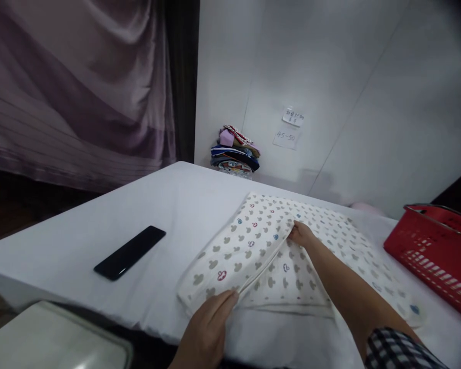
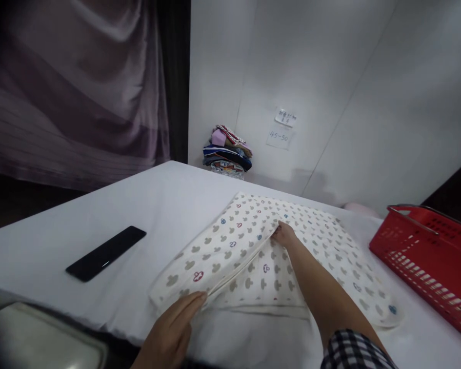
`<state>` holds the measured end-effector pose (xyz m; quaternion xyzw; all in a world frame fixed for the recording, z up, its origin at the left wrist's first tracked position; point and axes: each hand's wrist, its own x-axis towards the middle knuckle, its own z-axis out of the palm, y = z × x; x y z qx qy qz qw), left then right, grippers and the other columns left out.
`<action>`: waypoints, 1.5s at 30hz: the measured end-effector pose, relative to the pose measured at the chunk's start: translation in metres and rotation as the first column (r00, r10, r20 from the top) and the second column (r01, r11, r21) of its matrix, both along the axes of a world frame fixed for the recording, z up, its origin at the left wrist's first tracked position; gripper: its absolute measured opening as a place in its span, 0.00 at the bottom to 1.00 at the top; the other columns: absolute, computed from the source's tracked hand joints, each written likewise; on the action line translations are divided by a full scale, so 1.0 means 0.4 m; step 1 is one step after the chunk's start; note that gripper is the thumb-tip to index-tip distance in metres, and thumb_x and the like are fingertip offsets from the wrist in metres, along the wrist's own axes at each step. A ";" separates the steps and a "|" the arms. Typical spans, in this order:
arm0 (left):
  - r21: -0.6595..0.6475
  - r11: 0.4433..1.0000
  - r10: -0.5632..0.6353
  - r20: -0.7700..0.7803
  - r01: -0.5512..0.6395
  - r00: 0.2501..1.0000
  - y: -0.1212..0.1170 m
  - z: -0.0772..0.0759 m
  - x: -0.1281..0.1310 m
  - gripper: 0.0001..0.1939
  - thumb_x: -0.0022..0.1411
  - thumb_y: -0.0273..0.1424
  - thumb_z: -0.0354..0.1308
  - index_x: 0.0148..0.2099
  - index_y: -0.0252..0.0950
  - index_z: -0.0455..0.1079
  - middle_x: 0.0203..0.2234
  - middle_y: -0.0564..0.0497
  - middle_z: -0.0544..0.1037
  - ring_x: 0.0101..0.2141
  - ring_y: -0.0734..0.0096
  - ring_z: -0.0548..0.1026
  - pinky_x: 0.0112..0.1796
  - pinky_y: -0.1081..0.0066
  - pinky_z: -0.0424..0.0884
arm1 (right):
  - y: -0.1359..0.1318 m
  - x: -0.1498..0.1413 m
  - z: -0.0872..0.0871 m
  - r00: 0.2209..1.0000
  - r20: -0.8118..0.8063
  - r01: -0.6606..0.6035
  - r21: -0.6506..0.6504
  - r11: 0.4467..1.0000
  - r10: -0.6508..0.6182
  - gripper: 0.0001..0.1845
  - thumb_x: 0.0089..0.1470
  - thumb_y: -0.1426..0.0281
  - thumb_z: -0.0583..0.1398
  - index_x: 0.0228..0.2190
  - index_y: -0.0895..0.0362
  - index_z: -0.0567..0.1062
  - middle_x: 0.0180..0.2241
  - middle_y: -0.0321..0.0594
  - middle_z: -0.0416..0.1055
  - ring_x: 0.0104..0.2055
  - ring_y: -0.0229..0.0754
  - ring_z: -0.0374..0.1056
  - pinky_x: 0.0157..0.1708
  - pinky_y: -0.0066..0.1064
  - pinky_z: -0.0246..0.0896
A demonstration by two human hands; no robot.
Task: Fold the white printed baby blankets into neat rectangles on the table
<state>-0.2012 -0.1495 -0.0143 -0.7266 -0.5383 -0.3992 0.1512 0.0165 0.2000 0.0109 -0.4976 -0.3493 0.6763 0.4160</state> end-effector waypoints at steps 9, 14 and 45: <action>-0.111 0.991 0.106 0.238 -0.082 0.965 0.000 0.013 -0.025 0.23 0.59 0.22 0.43 0.54 0.42 0.64 0.49 0.50 0.73 0.50 0.71 0.71 0.50 0.73 0.68 | 0.090 0.026 0.001 0.998 -0.057 -0.010 0.085 0.996 0.015 0.13 0.52 0.79 0.53 0.38 0.52 0.66 0.29 0.34 0.70 0.30 0.36 0.70 0.33 0.28 0.70; -0.144 0.988 0.081 0.231 -0.049 0.970 0.004 0.022 -0.046 0.24 0.58 0.22 0.46 0.56 0.45 0.63 0.49 0.53 0.73 0.49 0.71 0.72 0.49 0.74 0.69 | 0.114 0.029 -0.012 0.999 0.049 -0.018 0.057 0.998 0.016 0.03 0.55 0.74 0.54 0.31 0.56 0.67 0.27 0.35 0.69 0.27 0.35 0.68 0.30 0.26 0.70; -0.220 0.972 0.106 0.105 -0.081 0.989 -0.013 -0.012 -0.017 0.25 0.58 0.23 0.44 0.57 0.45 0.62 0.48 0.53 0.74 0.48 0.71 0.73 0.49 0.73 0.69 | 0.140 0.134 0.008 0.934 0.342 -0.089 -0.059 0.994 0.104 0.11 0.59 0.67 0.53 0.32 0.62 0.69 0.24 0.37 0.69 0.23 0.35 0.67 0.24 0.28 0.67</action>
